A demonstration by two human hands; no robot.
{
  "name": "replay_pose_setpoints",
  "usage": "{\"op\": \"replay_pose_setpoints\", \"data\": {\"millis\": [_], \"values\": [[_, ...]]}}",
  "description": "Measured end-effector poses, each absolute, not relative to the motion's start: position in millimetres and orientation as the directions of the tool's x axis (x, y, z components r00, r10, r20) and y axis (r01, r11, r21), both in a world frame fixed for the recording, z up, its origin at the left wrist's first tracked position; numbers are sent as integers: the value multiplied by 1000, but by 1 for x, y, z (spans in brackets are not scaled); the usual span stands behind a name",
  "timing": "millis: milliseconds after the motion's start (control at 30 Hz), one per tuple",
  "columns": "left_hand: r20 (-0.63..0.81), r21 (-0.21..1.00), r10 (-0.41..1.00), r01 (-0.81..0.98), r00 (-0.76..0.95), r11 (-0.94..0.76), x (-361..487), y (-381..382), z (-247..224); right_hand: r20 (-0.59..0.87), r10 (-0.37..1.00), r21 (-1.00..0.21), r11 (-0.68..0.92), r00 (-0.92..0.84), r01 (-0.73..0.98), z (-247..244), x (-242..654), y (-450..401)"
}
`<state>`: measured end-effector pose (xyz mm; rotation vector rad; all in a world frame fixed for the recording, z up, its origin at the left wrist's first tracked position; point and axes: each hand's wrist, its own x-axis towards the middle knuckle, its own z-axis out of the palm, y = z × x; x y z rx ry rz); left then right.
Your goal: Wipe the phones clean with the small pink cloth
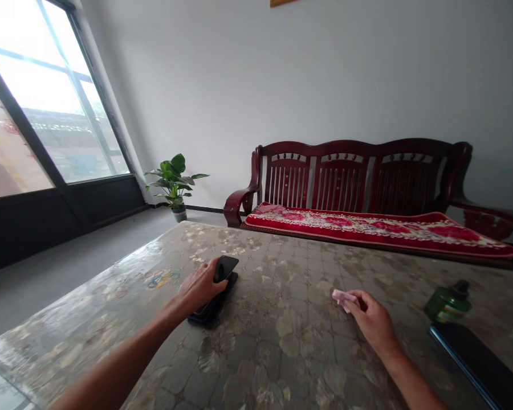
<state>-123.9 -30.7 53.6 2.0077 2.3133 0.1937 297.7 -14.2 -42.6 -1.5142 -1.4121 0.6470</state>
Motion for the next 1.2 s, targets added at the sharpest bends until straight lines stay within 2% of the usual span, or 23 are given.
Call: {"op": "replay_pose_setpoints", "data": {"millis": [233, 367, 600, 900, 1067, 1200], "values": [[-3, 178, 986, 970, 167, -164, -24, -43, 38, 310, 914, -867, 161, 260, 472, -42, 300, -14], [-14, 173, 970, 956, 244, -238, 31, -42, 29, 338, 897, -864, 177, 283, 471, -45, 302, -12], [19, 116, 975, 969, 220, -220, 90, -36, 20, 377, 887, -848, 216, 265, 483, -51, 304, -8], [68, 92, 989, 987, 128, -134, 127, -32, 16, 420, 881, -819, 266, 217, 508, -52, 303, -6], [58, 131, 984, 976, 169, -175, 127, -33, 15, 424, 883, -817, 278, 200, 505, -50, 303, -8], [53, 220, 970, 945, 237, -243, 113, -31, 19, 412, 891, -836, 287, 188, 468, -50, 302, -9]]}}
